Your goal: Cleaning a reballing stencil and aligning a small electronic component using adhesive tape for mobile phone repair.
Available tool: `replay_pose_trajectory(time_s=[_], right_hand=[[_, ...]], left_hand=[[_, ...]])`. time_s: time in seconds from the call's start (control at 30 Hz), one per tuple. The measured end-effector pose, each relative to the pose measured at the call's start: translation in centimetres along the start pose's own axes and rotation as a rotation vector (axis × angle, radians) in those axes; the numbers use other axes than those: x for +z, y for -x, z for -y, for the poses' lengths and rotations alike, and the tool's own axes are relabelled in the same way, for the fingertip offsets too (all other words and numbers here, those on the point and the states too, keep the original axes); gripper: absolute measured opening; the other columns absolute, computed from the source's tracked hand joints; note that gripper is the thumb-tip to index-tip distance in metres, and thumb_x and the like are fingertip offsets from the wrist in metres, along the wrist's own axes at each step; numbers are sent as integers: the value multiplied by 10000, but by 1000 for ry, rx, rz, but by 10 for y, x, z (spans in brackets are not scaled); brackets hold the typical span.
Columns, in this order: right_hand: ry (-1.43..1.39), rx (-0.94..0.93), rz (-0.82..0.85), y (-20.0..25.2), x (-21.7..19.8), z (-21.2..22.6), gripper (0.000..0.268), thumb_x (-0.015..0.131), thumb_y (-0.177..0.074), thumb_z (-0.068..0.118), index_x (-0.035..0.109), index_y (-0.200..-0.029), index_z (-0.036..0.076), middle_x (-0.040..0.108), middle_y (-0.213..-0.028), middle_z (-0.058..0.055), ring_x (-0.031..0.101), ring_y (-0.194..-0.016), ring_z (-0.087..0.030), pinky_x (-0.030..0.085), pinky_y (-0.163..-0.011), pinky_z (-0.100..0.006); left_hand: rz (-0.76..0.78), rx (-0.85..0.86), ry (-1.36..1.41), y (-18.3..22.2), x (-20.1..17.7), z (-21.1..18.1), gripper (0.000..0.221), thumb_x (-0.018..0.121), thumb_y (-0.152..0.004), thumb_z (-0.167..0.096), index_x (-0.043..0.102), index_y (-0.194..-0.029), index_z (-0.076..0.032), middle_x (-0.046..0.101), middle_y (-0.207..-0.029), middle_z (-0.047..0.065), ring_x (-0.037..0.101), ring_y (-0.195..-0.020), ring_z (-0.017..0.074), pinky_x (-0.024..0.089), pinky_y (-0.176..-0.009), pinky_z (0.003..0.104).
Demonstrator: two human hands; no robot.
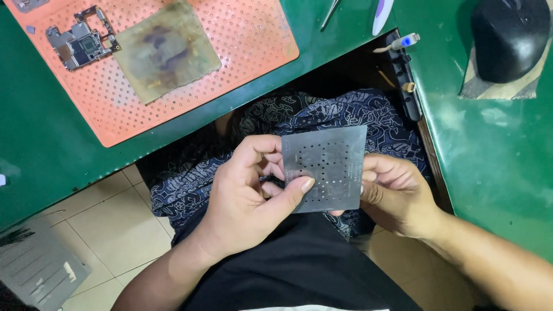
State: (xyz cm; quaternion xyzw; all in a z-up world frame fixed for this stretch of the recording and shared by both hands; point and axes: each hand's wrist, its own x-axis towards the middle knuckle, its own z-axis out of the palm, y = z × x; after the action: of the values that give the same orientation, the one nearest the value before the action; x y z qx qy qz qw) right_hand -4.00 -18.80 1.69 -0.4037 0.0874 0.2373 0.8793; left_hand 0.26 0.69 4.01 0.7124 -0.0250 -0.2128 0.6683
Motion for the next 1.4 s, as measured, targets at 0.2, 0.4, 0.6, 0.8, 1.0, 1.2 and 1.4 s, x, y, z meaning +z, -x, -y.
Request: replay_pose_trajectory(time_s=[0.2, 0.4, 0.6, 0.8, 1.0, 1.2, 1.4], right_hand=[[-15, -21, 20, 1, -1, -1, 247, 553, -822, 62, 505, -990, -112, 605, -777, -247, 609, -653, -305, 507, -658, -369], [-14, -25, 12, 1, -3, -3, 219, 562, -818, 69, 517, -953, -99, 594, -757, -227, 616, -641, -310, 518, -641, -356], [12, -34, 27, 1, -2, -2, 223, 552, -824, 66, 519, -969, -100, 606, -754, -239, 624, -638, -303, 513, -646, -369], [-10, -34, 13, 3, -5, -4, 215, 552, -819, 39, 521, -984, -94, 604, -774, -229, 629, -639, -321, 541, -640, -376], [-7, -34, 17, 2, -3, -3, 211, 553, -820, 52, 523, -965, -98, 606, -765, -233, 624, -636, -312, 531, -637, -371], [-8, -30, 18, 2, -4, -3, 222, 555, -821, 49, 523, -983, -98, 609, -784, -230, 632, -646, -319, 541, -645, -376], [-6, -24, 8, 2, -5, -4, 233, 555, -816, 45, 517, -988, -107, 612, -779, -235, 633, -638, -312, 541, -642, -368]], left_hand=[[17, -4, 31, 0, -1, 2, 296, 656, -715, -66, 452, -928, -66, 489, -754, 31, 470, -593, 55, 409, -411, 133], [28, -6, 62, 0, -1, 2, 298, 654, -715, -57, 461, -942, -65, 507, -765, 35, 473, -586, 53, 396, -409, 129], [33, -3, 53, 0, -2, 2, 294, 652, -720, -66, 458, -940, -66, 485, -768, 31, 463, -591, 54, 370, -399, 128], [37, 8, 53, 0, -2, 0, 288, 647, -724, -58, 458, -941, -61, 506, -775, 39, 480, -591, 55, 363, -393, 125], [38, -10, 66, 0, -2, 1, 297, 650, -720, -60, 456, -945, -61, 505, -779, 39, 492, -602, 58, 371, -396, 127], [57, -12, 92, 0, -3, -1, 283, 638, -728, -47, 458, -946, -55, 535, -788, 44, 516, -610, 58, 367, -399, 125], [45, -13, 82, -1, -2, 2, 295, 648, -720, -51, 452, -941, -64, 517, -773, 32, 503, -601, 52, 370, -397, 128]])
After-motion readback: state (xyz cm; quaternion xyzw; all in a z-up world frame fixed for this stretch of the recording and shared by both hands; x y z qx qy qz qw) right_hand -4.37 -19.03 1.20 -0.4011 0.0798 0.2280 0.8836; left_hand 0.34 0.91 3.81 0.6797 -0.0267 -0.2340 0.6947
